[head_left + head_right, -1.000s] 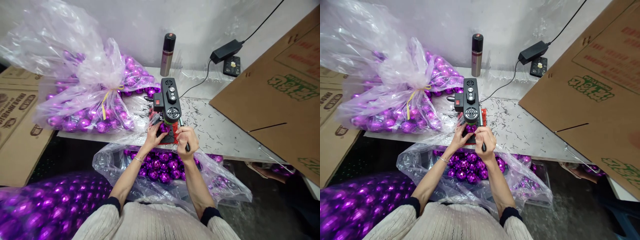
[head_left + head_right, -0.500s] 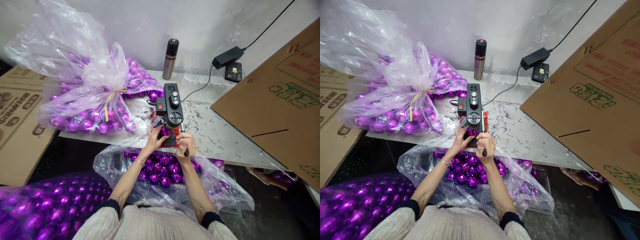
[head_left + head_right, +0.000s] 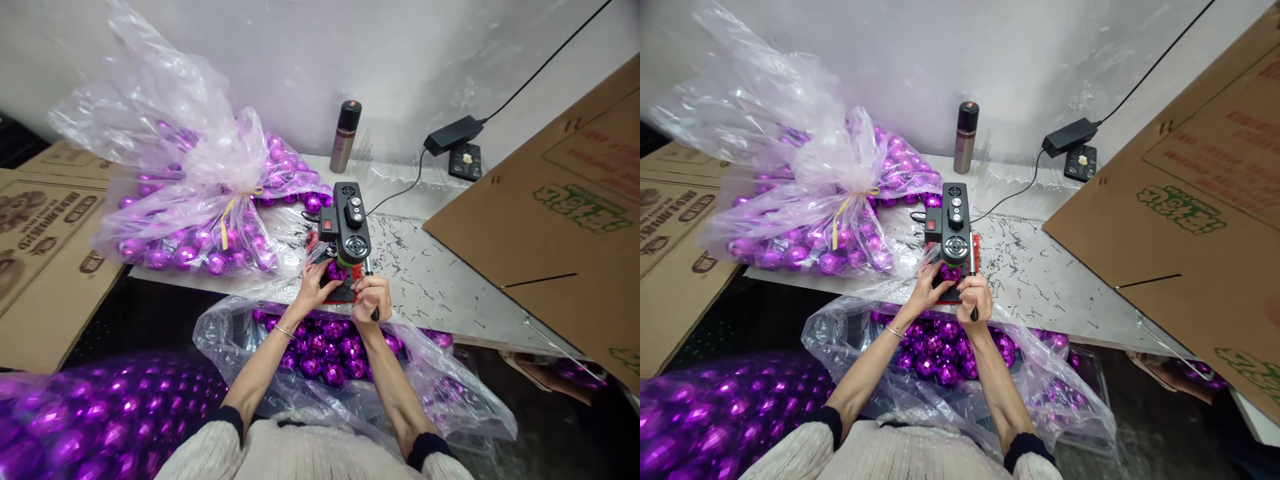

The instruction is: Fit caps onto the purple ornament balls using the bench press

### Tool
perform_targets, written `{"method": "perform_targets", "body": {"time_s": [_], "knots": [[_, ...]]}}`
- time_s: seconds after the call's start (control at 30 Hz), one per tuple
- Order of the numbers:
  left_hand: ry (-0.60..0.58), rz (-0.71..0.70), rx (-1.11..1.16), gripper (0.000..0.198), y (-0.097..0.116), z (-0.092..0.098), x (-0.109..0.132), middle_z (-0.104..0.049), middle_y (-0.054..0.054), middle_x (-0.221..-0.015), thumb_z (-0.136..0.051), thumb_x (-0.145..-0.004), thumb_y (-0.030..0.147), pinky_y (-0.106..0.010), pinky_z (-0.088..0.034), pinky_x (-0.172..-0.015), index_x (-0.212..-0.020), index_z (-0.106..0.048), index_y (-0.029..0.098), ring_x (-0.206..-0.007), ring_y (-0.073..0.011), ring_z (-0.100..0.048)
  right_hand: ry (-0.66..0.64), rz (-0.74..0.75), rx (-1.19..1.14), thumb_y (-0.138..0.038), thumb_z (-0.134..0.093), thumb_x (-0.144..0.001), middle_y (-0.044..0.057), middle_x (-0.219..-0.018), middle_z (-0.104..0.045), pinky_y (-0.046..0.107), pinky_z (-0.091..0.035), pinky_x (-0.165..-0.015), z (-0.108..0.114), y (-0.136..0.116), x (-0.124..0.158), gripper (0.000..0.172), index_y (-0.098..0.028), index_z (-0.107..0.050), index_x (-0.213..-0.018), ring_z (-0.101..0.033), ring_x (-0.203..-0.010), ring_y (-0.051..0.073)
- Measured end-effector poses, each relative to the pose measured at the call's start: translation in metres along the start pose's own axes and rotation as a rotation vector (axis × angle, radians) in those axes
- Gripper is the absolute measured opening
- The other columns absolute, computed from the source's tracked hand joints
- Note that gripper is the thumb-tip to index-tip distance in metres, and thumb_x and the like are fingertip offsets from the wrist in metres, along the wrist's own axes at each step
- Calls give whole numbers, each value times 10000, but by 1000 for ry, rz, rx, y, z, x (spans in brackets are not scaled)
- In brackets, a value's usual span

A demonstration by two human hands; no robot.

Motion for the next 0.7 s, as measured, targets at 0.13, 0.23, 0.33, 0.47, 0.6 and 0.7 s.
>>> {"method": "perform_targets", "body": {"time_s": [0.13, 0.23, 0.33, 0.47, 0.6, 0.7], "knots": [[12, -71, -84, 554, -3, -1, 0, -778, -175, -1353, -767, -967, 565, -581, -467, -1190, -1400, -711, 225, -1281, -357, -717, -25, 45, -13, -328, -458, -1105, -22, -780, -611, 367, -569, -682, -1, 5, 5, 349, -243, -544, -778, -641, -632, 146], [16, -137, -146, 565, -4, -2, -3, -778, -187, -1351, -740, -996, 550, -567, -494, -1174, -1428, -687, 189, -1271, -348, -730, -52, 52, 1, -322, -451, -1102, -14, -753, -604, 346, -539, -638, 0, 1, -2, 368, -243, -541, -754, -620, -627, 149], [11, -194, -160, 587, -3, -2, -3, -767, -190, -1377, -740, -1000, 541, -559, -523, -1156, -1462, -656, 189, -1289, -350, -731, -40, -34, 53, -292, -476, -1094, -5, -710, -603, 330, -476, -601, 2, -11, -24, 385, -242, -541, -719, -602, -632, 152], [-17, -263, -151, 626, 6, 3, 25, -707, -195, -1474, -697, -1035, 512, -553, -526, -1193, -1565, -551, 212, -1393, -345, -681, -20, -139, 66, -255, -498, -1093, -6, -671, -594, 329, -471, -629, 0, -30, -53, 406, -239, -548, -691, -628, -673, 158], [-128, -302, -192, 900, 16, 15, 63, -564, -229, -1635, -755, -950, 649, -620, -438, -1289, -1668, -420, 224, -1545, -388, -546, -49, -124, 44, -243, -500, -1090, -3, -690, -616, 328, -474, -650, 0, -35, -54, 388, -235, -571, -709, -646, -702, 162], [-115, -255, -167, 914, 18, 34, 40, -511, -222, -1687, -711, -938, 731, -629, -418, -1305, -1652, -456, 221, -1583, -408, -492, -87, -92, 54, -221, -501, -1081, 4, -719, -640, 331, -467, -649, 2, -32, -46, 362, -231, -589, -730, -650, -709, 163]]}}
Point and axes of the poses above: each hand's wrist, its own x-axis away from the middle knuckle, its own z-axis out of the back of the hand, y = z × x, the point moved 6 cm from there along -x, towards the middle knuckle
